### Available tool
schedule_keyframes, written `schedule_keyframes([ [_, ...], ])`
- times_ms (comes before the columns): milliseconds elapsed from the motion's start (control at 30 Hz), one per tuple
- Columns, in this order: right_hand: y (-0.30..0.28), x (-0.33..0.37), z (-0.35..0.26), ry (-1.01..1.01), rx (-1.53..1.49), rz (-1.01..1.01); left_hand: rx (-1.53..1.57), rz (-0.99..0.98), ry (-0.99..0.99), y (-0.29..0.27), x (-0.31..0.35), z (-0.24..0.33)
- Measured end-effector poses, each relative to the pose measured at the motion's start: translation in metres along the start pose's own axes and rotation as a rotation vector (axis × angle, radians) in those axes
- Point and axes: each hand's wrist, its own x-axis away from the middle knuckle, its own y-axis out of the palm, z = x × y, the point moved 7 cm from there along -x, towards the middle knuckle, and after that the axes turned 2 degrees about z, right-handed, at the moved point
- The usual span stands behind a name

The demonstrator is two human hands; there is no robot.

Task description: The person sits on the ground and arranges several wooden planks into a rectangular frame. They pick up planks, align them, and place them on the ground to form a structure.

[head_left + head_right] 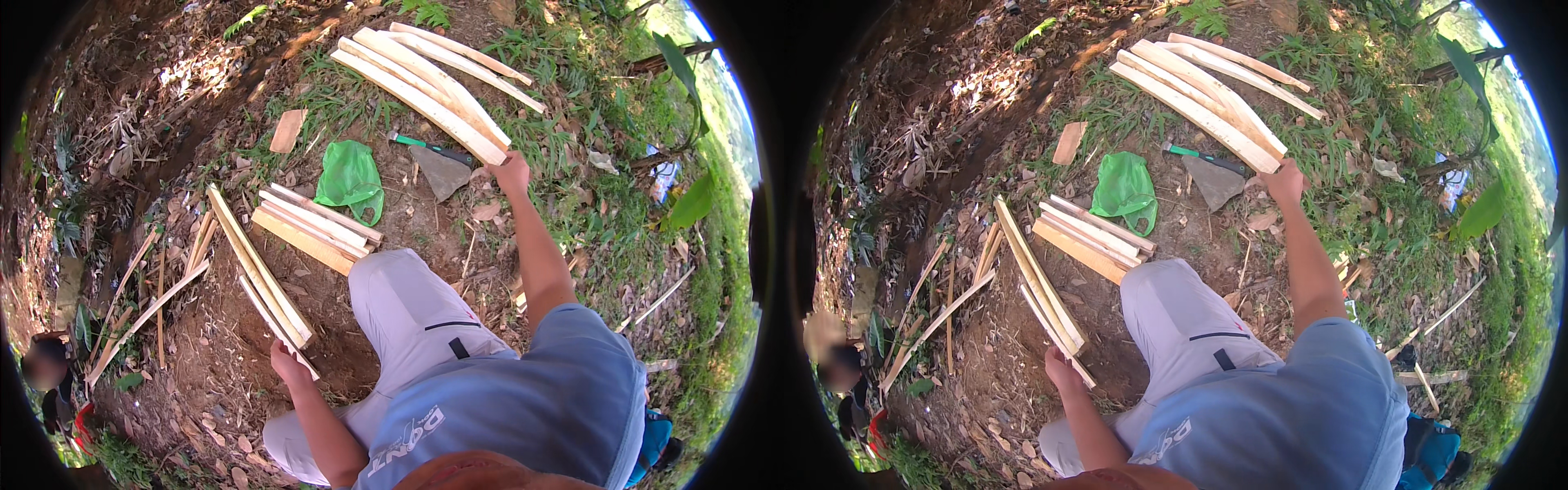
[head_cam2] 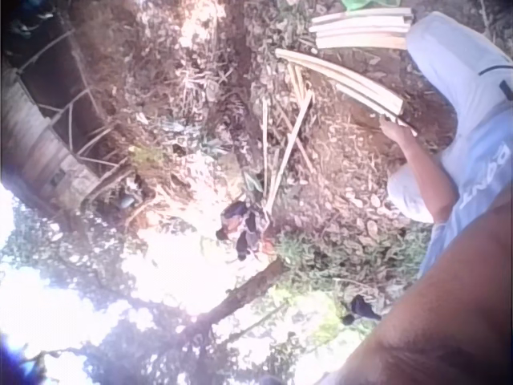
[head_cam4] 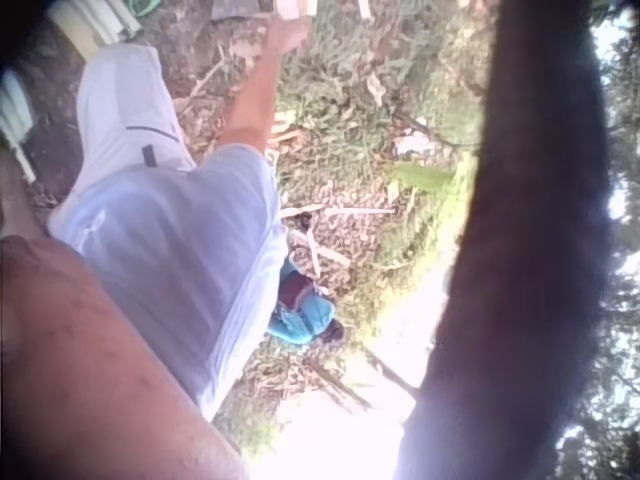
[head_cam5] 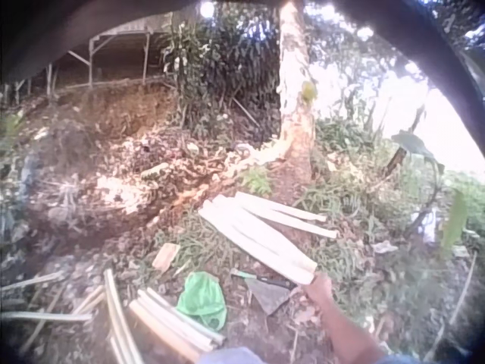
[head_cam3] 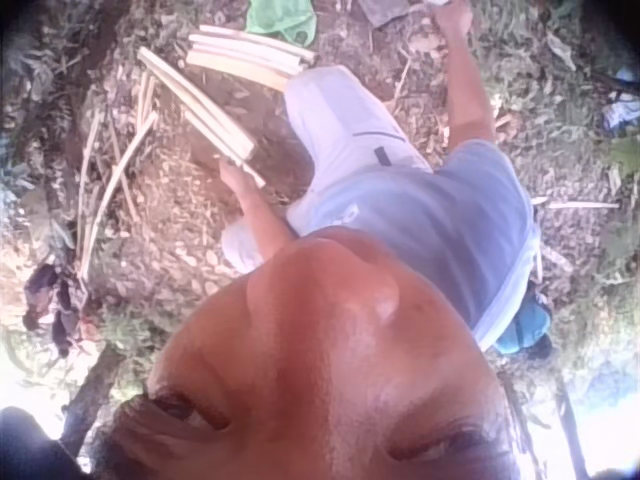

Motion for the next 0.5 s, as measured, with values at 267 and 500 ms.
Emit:
schedule_keyframes([
  [267,-0.024,0.055,-0.096,-0.153,-0.594,-0.081,-0.111,0.067,0.619,0.064,0.101,0.092],
  [500,0.034,0.191,-0.157,-0.111,-0.904,-0.279,-0.216,-0.678,0.261,0.25,0.159,0.069],
])
